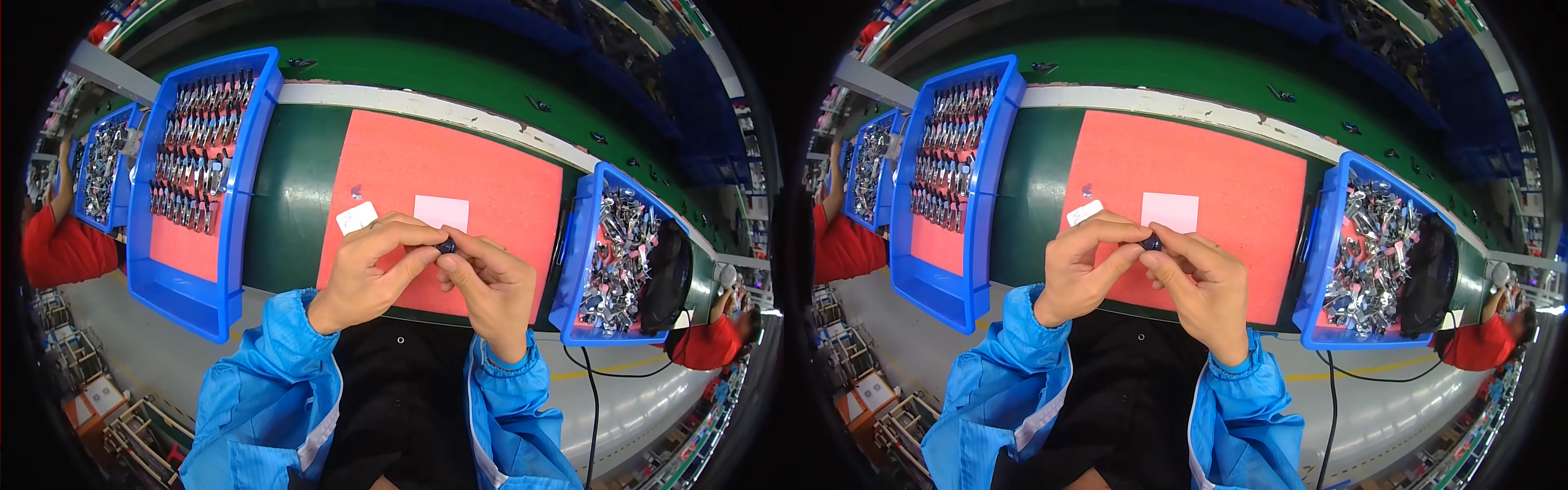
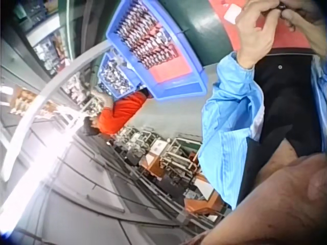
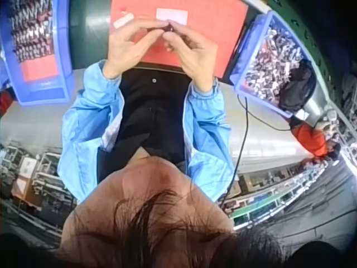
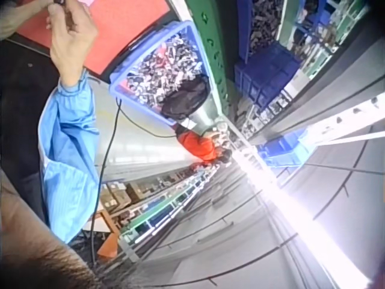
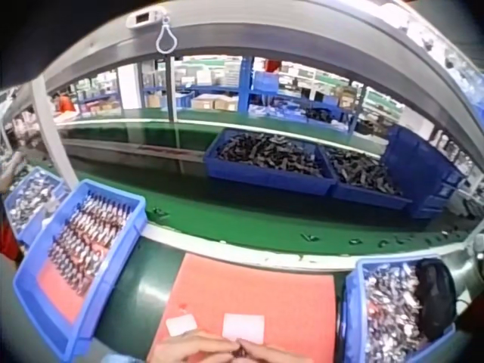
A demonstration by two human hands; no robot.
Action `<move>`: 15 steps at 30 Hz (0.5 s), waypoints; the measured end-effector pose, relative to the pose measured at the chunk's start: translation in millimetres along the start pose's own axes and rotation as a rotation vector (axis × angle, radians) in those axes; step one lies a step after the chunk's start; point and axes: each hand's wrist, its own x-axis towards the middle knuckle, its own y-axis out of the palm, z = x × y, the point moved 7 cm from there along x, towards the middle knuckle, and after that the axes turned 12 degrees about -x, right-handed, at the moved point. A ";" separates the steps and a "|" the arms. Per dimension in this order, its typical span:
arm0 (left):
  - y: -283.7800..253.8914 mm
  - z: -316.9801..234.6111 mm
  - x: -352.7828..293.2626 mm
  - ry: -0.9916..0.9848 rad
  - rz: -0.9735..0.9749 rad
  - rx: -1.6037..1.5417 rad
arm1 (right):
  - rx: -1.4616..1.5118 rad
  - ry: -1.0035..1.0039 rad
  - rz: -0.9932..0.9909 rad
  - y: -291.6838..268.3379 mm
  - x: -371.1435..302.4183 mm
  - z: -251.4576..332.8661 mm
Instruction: The person is manually assembling small electronic components into trays at a production line workstation.
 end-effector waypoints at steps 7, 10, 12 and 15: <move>-0.8 -1.4 1.1 0.041 -0.011 0.090 | 0.113 0.033 -0.001 0.7 -0.3 -2.3; -1.0 -1.2 0.7 0.052 -0.010 0.102 | 0.148 0.050 -0.001 0.7 -2.4 -6.1; -0.3 -3.4 0.4 0.094 0.003 0.117 | 0.132 0.043 0.001 0.2 -4.2 -8.6; -0.6 -5.8 1.8 0.098 0.026 0.125 | 0.161 0.051 0.006 0.6 -4.5 -9.9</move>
